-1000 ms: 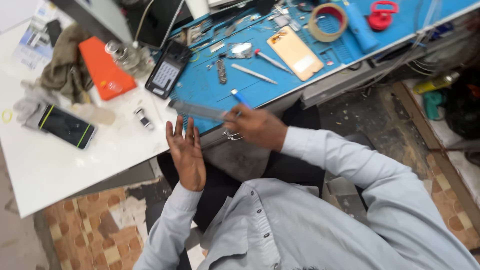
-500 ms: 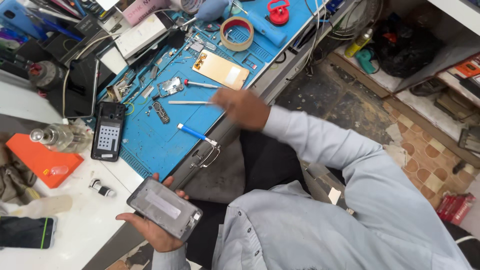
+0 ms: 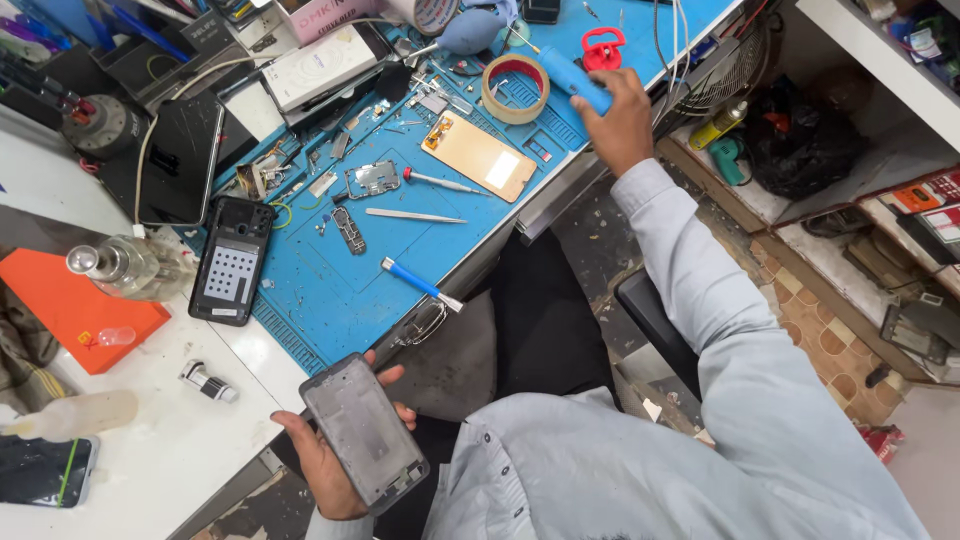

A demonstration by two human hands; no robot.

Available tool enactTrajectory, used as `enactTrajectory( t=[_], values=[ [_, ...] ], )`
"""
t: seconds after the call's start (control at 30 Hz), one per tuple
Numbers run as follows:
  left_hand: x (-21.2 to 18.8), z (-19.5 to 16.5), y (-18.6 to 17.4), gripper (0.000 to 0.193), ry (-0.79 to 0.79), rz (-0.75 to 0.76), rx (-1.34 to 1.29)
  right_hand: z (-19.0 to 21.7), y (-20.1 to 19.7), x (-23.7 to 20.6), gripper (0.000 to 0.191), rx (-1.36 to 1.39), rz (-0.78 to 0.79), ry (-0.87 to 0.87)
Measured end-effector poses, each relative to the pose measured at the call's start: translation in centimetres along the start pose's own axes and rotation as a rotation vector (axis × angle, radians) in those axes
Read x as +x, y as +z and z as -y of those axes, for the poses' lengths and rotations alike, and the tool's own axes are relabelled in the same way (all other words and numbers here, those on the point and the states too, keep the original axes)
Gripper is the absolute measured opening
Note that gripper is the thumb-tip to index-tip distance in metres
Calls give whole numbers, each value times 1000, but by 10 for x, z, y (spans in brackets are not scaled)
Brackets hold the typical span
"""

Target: The person uses a blue-handled screwdriver to pry and scrape the back of a disassembled smartphone. They then peel off a piece of tape from the phone's back and continue scraping the surface with the screwdriver.

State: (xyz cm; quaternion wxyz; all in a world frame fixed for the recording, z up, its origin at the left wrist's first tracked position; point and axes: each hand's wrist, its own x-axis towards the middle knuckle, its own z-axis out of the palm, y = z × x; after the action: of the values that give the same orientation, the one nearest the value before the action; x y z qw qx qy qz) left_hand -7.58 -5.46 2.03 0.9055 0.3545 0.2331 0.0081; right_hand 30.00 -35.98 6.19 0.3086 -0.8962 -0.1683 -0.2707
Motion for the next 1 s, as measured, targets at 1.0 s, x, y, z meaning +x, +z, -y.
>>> enactTrajectory(
  t=[1.0],
  values=[
    [20, -11, -13, 113, 55, 47, -102, 52, 46, -24, 26, 87, 404, -225]
  ],
)
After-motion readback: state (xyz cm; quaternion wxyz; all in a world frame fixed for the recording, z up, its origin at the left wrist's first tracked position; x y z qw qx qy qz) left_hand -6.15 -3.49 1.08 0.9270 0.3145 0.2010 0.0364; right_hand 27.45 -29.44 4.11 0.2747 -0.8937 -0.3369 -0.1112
